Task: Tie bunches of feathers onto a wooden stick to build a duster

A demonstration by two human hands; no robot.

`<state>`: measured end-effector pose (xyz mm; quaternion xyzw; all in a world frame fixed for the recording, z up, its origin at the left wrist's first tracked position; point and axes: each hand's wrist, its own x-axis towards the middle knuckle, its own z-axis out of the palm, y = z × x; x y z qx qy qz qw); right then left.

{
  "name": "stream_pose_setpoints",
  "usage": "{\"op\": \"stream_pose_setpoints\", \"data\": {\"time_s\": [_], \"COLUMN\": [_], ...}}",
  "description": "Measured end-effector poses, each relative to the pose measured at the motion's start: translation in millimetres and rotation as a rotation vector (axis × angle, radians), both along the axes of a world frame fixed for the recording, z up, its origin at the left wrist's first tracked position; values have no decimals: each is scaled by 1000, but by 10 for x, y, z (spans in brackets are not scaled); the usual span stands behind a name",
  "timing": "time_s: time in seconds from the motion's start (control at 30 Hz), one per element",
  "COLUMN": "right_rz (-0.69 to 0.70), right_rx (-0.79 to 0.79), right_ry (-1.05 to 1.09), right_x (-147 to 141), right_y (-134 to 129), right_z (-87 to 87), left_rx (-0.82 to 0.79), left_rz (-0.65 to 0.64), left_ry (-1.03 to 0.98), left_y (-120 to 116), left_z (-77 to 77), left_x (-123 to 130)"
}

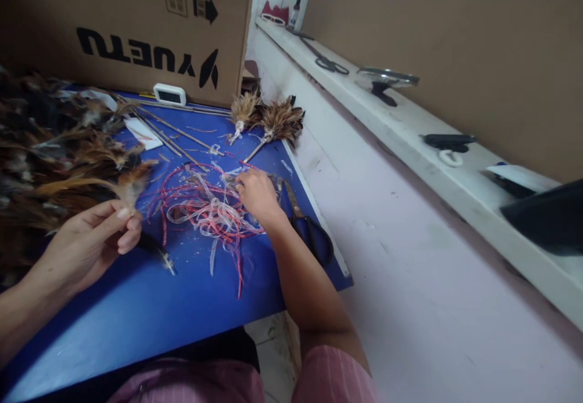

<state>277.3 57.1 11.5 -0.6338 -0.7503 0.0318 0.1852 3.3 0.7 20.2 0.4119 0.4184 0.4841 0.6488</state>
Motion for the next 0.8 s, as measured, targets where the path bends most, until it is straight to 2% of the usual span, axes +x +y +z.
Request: {"op": "stream_pose_setpoints", "data": {"time_s": [0.27,0.47,0.67,0.8], "right_rz": [23,-31,-36,-3], "right_rx": [-119,-219,-245,-348], "right_ry": [-27,109,448,1015], "right_x": [-188,-233,-71,-32], "right_y": [113,298,339,250], "right_z": [125,108,164,271], "left_rx": [21,57,84,90], "left_rz": [-38,-49,-74,-80], "left_ry": [4,-15,-9,-7], "left_y": [-15,-6,-29,-26], "left_z": [-2,-10,-6,-17], "left_x": [-14,-31,-29,-33]}}
